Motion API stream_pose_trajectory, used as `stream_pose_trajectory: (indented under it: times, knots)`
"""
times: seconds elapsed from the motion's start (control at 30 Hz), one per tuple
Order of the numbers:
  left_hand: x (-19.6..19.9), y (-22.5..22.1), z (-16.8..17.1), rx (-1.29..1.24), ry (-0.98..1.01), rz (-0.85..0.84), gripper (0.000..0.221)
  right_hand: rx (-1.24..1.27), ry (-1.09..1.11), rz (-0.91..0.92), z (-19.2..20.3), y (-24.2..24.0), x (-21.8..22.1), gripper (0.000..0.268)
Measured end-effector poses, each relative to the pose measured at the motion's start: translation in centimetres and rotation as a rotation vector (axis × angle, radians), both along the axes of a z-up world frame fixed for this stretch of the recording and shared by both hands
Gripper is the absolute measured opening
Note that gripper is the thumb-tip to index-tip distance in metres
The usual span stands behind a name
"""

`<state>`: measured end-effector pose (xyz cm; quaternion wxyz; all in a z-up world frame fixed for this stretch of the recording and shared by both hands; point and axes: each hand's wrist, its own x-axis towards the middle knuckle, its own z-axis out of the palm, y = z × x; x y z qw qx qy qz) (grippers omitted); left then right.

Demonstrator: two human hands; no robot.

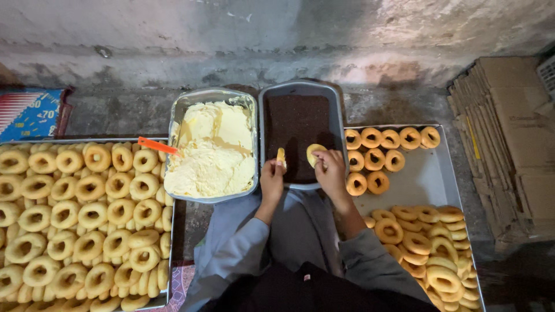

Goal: The person repeatedly picks donuts from a tray, dips them into a white cream, then into a dark granular topping, and places them on a second tray. The process is repeated continuously throughout the clip.

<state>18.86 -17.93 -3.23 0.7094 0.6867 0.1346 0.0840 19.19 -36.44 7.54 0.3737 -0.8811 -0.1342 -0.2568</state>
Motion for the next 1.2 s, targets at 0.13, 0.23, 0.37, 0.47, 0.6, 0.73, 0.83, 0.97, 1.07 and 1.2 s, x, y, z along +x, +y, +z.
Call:
stream_pose_trajectory:
  times: [0.13,0.23,0.37,0.47,0.6,0.73,0.83,0.97,1.07,1.2]
  knots:
    - [0.7,0.0,-1.1,-0.366,0.090,0.009,0.025,0.529,0.263,-0.088,-1.3,-0.2,-0.5,0.022]
    - [0.4,-0.3,-0.9,-0.674,0.164,-0.026,0.020,1.332,0.441,0.022,-3.2,-2.6,-0.9,0.027]
    - [0.2,-2.8,0.2,-0.733,0.286,-0.107,0.022,2.116,0.670,-0.204,-5.6,-7.5,-3.2,0.043]
    - [1.2,-6.5,0.4,-0.964,0.342,-0.164,0.022,2.236,0.616,-0.204,-8.0,-10.7,-7.1,0.044]
    - [3.7,-12.7,-0.7,-0.962,0.386,-0.290,0.025,2.196,0.547,0.124,-10.7,-14.5,-13.6,0.035]
    - [7.4,-20.2,-1.0,-0.941,0.401,-0.412,0.024,2.239,0.547,0.003,-11.3,-15.9,-18.7,0.039]
    - [9.9,-25.3,-0.6,-0.857,0.496,-0.425,0.025,2.307,0.524,-0.128,-10.3,-16.2,-20.7,0.037]
    - [11.6,-28.8,-0.4,-0.844,0.504,-0.394,0.030,2.223,0.592,-0.316,-8.2,-16.7,-22.2,0.041]
    - [12.0,-29.2,-0.6,-0.804,0.656,-0.270,0.031,2.199,0.592,-0.333,-7.1,-17.0,-22.1,0.042]
    - [12.1,-29.1,-1.1,-0.614,0.732,-0.324,0.033,2.209,0.603,-0.348,-7.3,-17.7,-21.4,0.041]
